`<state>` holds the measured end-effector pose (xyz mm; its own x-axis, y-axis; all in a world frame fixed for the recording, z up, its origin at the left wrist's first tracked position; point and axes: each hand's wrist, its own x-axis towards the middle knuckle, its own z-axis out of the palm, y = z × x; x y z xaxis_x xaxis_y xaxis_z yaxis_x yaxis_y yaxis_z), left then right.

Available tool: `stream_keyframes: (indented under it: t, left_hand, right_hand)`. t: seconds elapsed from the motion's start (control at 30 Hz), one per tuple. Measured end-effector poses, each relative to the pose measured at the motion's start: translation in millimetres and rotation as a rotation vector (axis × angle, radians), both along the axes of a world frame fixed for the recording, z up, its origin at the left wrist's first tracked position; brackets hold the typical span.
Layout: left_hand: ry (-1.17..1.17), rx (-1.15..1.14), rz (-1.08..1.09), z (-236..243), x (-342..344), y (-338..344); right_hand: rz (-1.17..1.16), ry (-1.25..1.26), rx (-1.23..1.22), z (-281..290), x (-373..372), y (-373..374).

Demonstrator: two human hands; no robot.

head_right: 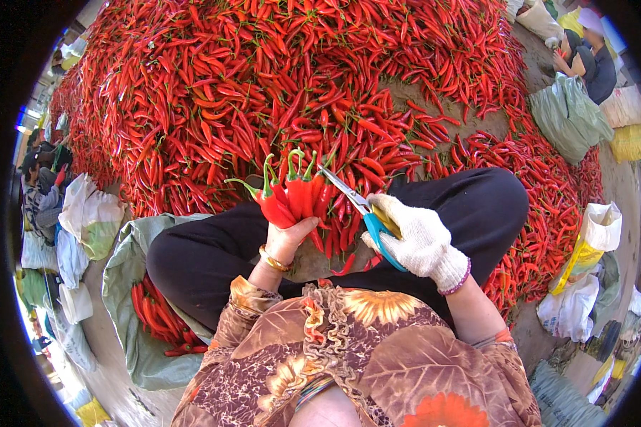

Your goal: The person sits on the ground and uses shears to trim the stems off red chili peppers. They gather peppers from a large pile, cut the stems, and place the trimmed peppers into a sack beside them.

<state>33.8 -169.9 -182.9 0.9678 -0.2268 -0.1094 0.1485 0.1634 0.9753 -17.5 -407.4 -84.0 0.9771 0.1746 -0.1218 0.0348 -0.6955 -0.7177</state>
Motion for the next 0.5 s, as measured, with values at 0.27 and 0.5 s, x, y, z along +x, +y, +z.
stream_keyframes:
  t: [0.27,0.5]
  left_hand:
    - [-0.214,0.236,-0.036,6,1,5]
    - [-0.632,0.678,0.008,6,7,-4]
  right_hand:
    - [-0.039,0.116,0.094,22,-19,-4]
    - [0.012,0.092,-0.159,27,-18,2]
